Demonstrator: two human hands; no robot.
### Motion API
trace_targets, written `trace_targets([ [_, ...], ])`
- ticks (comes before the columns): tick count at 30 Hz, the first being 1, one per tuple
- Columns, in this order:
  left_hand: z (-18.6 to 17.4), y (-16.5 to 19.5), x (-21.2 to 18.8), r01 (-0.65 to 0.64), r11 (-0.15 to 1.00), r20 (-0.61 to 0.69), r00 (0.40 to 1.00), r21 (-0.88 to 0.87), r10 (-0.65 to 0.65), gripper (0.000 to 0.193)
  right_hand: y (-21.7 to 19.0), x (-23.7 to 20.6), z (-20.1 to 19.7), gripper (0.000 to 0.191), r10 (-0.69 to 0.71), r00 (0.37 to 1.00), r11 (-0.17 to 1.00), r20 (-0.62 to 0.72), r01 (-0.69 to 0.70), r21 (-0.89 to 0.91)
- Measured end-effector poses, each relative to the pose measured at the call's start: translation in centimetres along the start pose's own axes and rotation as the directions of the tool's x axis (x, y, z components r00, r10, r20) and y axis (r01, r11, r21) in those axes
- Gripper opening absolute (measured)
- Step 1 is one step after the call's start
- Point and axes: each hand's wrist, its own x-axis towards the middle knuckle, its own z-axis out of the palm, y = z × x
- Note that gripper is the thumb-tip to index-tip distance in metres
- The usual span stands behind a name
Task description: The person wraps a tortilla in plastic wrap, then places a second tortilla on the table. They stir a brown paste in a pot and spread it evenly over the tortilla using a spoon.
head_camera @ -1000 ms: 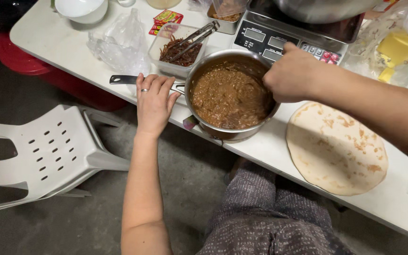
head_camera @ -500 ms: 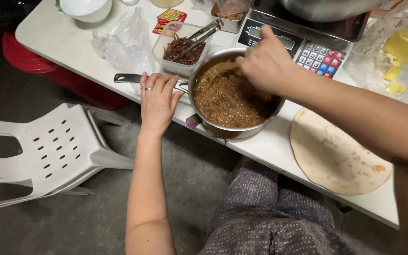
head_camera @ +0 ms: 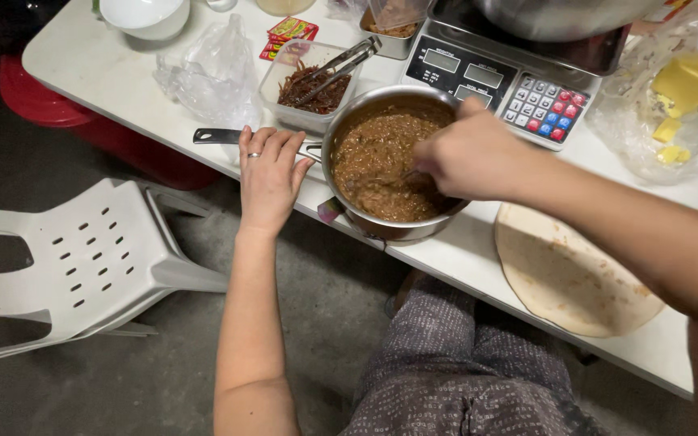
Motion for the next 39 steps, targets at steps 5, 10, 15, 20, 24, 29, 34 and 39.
trace_targets([
  [5, -0.1, 0.3, -0.1, -0.004, 1.0, 0.011, 1.0, 0.019, 0.004, 0.042, 3.7, 2.8, 2.4, 0.02, 0.138, 0.99, 0.901, -0.022, -0.134, -0.413],
  [10, -0.1, 0.2, -0.1, -0.003, 1.0, 0.009, 1.0, 0.013, 0.003, 0.042, 5.8, 3.0, 1.6, 0.015, 0.109, 0.985, 0.865, -0.135, -0.161, -0.476],
  [15, -0.2, 0.5, 0.1, -0.005, 1.0, 0.013, 1.0, -0.001, 0.005, 0.041, 1.3, 3.5, 4.2, 0.023, -0.08, 0.985, 0.96, -0.155, 0.035, -0.277],
  [20, -0.4, 0.5, 0.0, -0.002, 1.0, 0.031, 1.0, -0.004, 0.002, 0.042, 0.8, 0.0, 1.1, 0.026, -0.254, 0.963, 0.961, -0.085, 0.241, -0.136],
  [24, -0.3, 0.4, 0.0, 0.002, 1.0, 0.034, 0.999, -0.031, -0.001, 0.041, 1.2, -3.2, -4.5, 0.014, -0.105, 0.993, 0.964, 0.046, 0.113, -0.242],
  [29, -0.3, 1.2, 0.2, 0.105, 0.993, 0.103, 0.99, -0.057, -0.099, 0.045, 1.6, -2.7, -3.3, 0.018, 0.041, 0.988, 0.962, 0.15, 0.002, -0.274],
  [34, 1.5, 9.1, -2.0, 0.255, 0.902, -0.032, 0.959, -0.349, -0.283, 0.094, 5.3, -1.8, -0.1, 0.011, -0.065, 0.984, 0.915, -0.168, -0.008, -0.404],
  [39, 3.0, 16.0, -3.6, 0.272, 0.908, -0.11, 0.941, -0.319, -0.32, 0.142, 6.7, -2.5, -0.1, 0.014, 0.003, 0.981, 0.878, -0.196, -0.096, -0.469],
])
